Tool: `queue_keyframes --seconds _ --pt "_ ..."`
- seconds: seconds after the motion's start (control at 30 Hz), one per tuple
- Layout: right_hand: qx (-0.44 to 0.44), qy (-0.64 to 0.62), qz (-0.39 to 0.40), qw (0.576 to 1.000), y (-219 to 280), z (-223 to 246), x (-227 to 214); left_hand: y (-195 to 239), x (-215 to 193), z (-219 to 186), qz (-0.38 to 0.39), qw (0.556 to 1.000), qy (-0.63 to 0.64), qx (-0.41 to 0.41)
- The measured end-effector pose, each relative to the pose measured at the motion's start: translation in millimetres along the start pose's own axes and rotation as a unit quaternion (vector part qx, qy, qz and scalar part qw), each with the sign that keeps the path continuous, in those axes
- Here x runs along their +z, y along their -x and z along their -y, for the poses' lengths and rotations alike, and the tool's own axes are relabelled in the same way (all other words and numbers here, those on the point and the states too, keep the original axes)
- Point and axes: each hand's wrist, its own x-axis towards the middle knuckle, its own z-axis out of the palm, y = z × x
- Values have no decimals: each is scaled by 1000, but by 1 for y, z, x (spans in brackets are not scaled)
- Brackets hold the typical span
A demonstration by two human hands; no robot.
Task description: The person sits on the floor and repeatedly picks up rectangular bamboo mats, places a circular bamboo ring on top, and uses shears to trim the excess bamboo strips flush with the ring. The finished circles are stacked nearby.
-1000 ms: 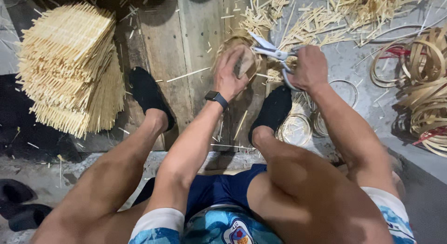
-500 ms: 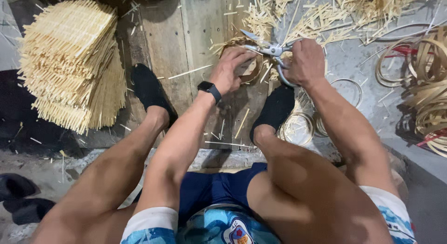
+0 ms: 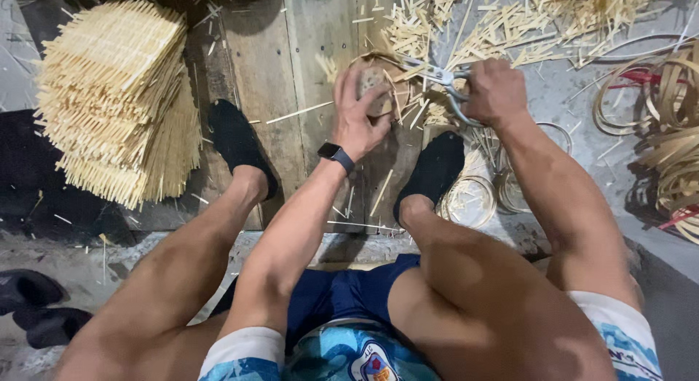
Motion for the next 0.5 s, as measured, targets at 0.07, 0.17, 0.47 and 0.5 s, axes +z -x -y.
queue_keyframes --seconds 0.07,0.17,0.47,0.5 --pt "-6 25 -13 1000 0 -4 1 0 5 0 -52 995 71 -42" --pt "-26 64 -44 997 1 -1 10 3 14 0 -43 998 31 -15" --pt "-8 -13 -18 1000 3 -3 -3 5 27 13 -83 991 60 -88" --pt "-23 6 -45 999 2 -1 -4 4 29 15 -79 993 63 -64"
